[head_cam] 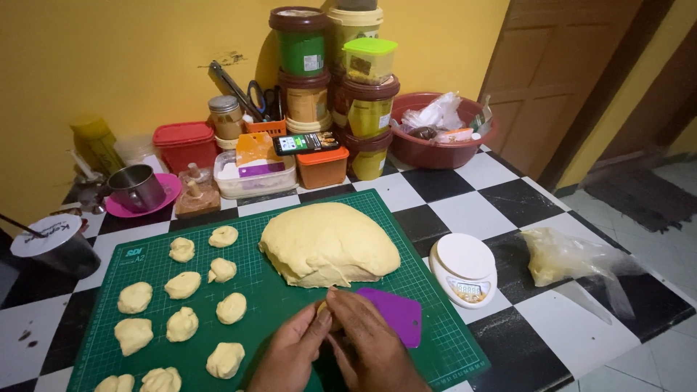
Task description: Portioning a large mass of dough into smaller pieces using a scraper and rolling them into balls by hand on a silicone mat.
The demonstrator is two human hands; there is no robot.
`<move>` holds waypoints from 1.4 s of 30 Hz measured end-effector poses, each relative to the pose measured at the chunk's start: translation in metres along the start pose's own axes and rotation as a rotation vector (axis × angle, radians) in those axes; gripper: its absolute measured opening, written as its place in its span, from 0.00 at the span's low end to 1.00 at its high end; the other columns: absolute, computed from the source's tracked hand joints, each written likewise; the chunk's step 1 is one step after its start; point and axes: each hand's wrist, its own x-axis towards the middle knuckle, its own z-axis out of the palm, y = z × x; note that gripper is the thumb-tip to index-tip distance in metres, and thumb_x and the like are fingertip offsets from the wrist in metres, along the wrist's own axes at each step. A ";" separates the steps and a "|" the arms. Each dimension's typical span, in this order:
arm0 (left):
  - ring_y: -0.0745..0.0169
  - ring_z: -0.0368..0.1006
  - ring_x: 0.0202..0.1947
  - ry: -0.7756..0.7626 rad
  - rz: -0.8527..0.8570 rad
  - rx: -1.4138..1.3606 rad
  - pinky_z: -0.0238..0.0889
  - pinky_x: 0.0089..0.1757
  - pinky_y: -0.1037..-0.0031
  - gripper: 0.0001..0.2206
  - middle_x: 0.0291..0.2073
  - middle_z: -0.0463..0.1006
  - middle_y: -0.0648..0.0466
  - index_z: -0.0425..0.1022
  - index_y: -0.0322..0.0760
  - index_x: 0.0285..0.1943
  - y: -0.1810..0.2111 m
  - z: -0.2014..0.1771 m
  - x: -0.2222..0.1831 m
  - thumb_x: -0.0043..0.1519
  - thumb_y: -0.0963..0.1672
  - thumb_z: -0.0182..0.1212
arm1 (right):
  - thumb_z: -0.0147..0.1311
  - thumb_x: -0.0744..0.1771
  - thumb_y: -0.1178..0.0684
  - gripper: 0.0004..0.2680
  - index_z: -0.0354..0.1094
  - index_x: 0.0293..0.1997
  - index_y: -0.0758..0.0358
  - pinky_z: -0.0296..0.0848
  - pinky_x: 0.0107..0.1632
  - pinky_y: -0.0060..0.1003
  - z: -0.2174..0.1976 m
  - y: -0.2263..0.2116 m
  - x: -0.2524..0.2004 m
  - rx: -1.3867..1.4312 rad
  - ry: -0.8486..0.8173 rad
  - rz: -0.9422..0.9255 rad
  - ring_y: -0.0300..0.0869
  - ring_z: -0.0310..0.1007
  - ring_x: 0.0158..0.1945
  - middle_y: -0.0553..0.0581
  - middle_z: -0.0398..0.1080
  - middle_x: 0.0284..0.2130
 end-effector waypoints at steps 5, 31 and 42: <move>0.63 0.71 0.68 -0.026 0.013 -0.021 0.59 0.62 0.69 0.29 0.69 0.79 0.54 0.68 0.46 0.77 -0.013 -0.008 0.011 0.63 0.50 0.53 | 0.58 0.67 0.63 0.20 0.57 0.67 0.73 0.71 0.64 0.55 0.001 0.003 -0.003 0.018 -0.019 0.014 0.62 0.70 0.64 0.70 0.67 0.62; 0.48 0.63 0.57 0.001 0.337 1.760 0.63 0.54 0.53 0.28 0.59 0.64 0.50 0.57 0.55 0.75 -0.051 -0.072 0.095 0.68 0.57 0.58 | 0.59 0.63 0.44 0.33 0.44 0.78 0.42 0.57 0.70 0.54 -0.159 0.150 -0.010 -0.451 -0.145 0.959 0.51 0.54 0.73 0.56 0.54 0.72; 0.71 0.74 0.58 0.001 0.499 1.233 0.67 0.54 0.70 0.15 0.57 0.72 0.67 0.77 0.57 0.55 -0.039 -0.039 0.052 0.60 0.47 0.71 | 0.49 0.71 0.32 0.30 0.36 0.79 0.47 0.36 0.74 0.62 -0.067 0.056 -0.007 -0.374 -0.954 0.760 0.62 0.28 0.77 0.61 0.30 0.77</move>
